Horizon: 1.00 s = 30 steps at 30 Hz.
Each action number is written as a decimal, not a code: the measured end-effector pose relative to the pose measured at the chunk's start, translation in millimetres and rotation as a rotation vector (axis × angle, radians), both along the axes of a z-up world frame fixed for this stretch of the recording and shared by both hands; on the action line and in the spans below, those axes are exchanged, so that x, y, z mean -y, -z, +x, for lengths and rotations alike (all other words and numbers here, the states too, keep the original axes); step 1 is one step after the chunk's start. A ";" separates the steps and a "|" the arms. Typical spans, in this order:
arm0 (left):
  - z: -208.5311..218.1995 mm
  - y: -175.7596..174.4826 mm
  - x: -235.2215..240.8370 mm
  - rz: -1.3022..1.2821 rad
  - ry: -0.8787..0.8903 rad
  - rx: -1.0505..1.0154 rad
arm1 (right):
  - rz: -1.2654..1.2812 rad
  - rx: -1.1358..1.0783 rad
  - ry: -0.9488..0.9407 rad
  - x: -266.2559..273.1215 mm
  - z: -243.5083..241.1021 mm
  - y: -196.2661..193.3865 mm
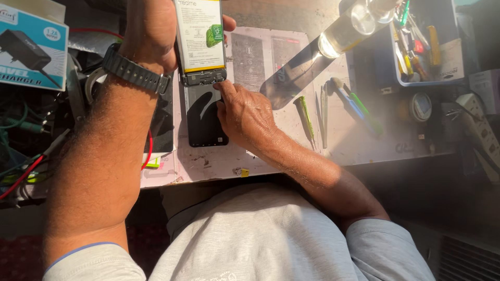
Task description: The person uses a green plastic pry tool to remove adhesive from the edges of a smartphone battery. The person then cleans the phone's interior with a brush and reassembles the device by placing the back cover on and pressing the edges to secure it.
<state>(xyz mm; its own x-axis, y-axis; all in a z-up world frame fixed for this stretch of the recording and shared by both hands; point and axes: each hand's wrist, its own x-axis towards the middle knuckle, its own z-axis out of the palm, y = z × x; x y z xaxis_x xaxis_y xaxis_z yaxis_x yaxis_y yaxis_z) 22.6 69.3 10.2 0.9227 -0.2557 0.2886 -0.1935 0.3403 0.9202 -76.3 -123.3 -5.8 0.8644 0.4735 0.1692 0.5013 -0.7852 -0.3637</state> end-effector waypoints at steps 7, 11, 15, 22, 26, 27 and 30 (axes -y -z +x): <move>15.8 25.7 -10.4 0.005 0.154 0.129 | 0.197 -0.267 0.163 14.4 13.4 -11.3; 10.7 18.6 -10.3 -0.045 0.145 0.073 | 0.352 -0.266 0.212 39.8 15.3 -16.6; 1.9 9.7 -1.6 -0.052 0.028 -0.070 | 0.666 -0.317 0.321 73.0 25.5 -20.4; 8.9 35.0 49.1 -0.349 0.014 -0.423 | 0.979 -0.323 0.401 126.5 41.6 -25.5; 11.5 58.1 66.5 -0.328 0.040 -0.488 | 1.014 -0.327 0.429 143.5 34.5 -21.5; 10.9 62.7 68.1 -0.301 0.029 -0.489 | 1.038 -0.337 0.420 146.1 32.4 -19.5; 8.8 71.8 73.3 -0.196 -0.022 -0.449 | 1.151 -0.405 0.340 150.3 28.5 -13.6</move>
